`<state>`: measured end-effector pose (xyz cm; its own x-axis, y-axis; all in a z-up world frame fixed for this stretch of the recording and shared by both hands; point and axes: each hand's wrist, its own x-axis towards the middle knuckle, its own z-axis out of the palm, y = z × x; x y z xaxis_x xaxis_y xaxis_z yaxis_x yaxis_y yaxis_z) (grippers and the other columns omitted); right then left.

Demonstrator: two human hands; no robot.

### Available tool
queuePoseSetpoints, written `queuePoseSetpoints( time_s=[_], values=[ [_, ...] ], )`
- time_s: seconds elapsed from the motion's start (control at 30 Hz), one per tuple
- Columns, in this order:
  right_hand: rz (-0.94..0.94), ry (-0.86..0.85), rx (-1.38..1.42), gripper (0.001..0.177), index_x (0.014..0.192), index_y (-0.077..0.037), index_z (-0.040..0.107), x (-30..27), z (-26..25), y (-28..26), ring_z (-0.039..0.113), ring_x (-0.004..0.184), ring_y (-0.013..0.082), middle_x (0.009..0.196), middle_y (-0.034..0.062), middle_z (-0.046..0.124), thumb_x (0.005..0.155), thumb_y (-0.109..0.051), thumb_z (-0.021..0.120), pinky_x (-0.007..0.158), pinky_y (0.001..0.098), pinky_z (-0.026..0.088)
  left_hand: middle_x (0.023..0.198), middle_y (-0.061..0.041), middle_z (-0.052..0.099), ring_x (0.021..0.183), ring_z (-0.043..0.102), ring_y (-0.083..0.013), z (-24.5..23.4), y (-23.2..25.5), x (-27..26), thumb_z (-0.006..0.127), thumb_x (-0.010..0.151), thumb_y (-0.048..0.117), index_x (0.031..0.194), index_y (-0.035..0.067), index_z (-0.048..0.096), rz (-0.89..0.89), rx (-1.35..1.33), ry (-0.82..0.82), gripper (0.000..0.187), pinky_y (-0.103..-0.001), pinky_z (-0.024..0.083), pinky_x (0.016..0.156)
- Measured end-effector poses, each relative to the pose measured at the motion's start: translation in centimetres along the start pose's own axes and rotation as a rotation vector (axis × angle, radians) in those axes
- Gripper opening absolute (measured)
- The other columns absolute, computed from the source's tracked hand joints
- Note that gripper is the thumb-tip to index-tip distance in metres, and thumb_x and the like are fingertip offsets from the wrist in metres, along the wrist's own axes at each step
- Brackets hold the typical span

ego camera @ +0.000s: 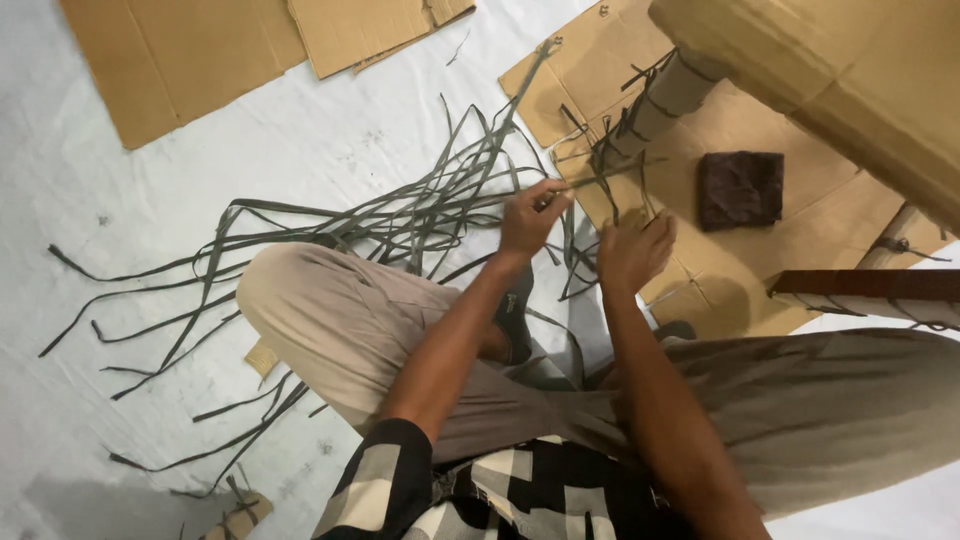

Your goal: Secure cardboard pieces onto the seat of a wooden chair using plastic ties.

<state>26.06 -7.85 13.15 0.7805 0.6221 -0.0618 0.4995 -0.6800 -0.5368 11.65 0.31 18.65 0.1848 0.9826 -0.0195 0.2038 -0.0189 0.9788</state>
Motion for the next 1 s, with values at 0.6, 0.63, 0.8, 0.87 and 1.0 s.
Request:
queuePoseSetpoints(
  time_s=[0.6,0.63,0.8,0.87,1.0],
  values=[
    [-0.594,0.136,0.345,0.032,0.121,-0.004,0.075,12.0,-13.3,-1.7,0.064,0.105,0.0443,0.111,0.0244,0.071,0.1,-0.007,0.051,0.1,0.0448,0.042,0.085,-0.023,0.072,0.082,0.07,-0.0435,5.8,12.3,6.1,0.054,0.102,0.021,0.094,0.004,0.066,0.161,0.039,0.22,0.022,-0.057,0.052,0.081],
    [-0.593,0.144,0.345,0.032,0.121,-0.004,0.075,15.3,-9.5,2.0,0.064,0.105,0.0443,0.111,0.0244,0.071,0.1,-0.007,0.051,0.1,0.0448,0.042,0.085,-0.023,0.072,0.082,0.07,-0.0435,6.2,11.8,8.9,0.054,0.102,0.021,0.094,0.004,0.066,0.166,0.037,0.216,0.022,-0.057,0.052,0.081],
    [-0.544,-0.049,-0.537,0.023,0.109,-0.005,0.063,26.3,-5.0,4.8,0.055,0.08,0.0362,0.096,0.0135,0.065,0.091,-0.018,0.069,0.074,0.0513,0.044,0.085,0.003,0.071,0.073,0.063,-0.0115,7.0,12.2,17.6,0.05,0.099,0.037,0.097,0.018,0.067,0.248,-0.006,0.137,0.026,-0.029,0.051,0.061],
    [-0.632,0.076,-0.761,0.023,0.111,-0.004,0.062,27.8,-4.8,4.1,0.055,0.083,0.0362,0.099,0.0138,0.065,0.093,-0.018,0.067,0.077,0.0513,0.044,0.085,0.002,0.071,0.073,0.063,-0.0123,7.4,13.0,18.9,0.05,0.099,0.035,0.096,0.017,0.066,0.251,-0.055,0.106,0.024,-0.029,0.053,0.061],
    [-0.867,0.402,-1.443,0.024,0.116,-0.001,0.061,27.7,-4.8,5.3,0.057,0.094,0.036,0.108,0.0149,0.065,0.098,-0.017,0.061,0.087,0.0514,0.044,0.087,-0.001,0.069,0.072,0.063,-0.0144,8.9,12.7,19.8,0.05,0.1,0.028,0.093,0.013,0.065,0.21,-0.185,-0.002,0.022,-0.029,0.06,0.059]
  ],
)
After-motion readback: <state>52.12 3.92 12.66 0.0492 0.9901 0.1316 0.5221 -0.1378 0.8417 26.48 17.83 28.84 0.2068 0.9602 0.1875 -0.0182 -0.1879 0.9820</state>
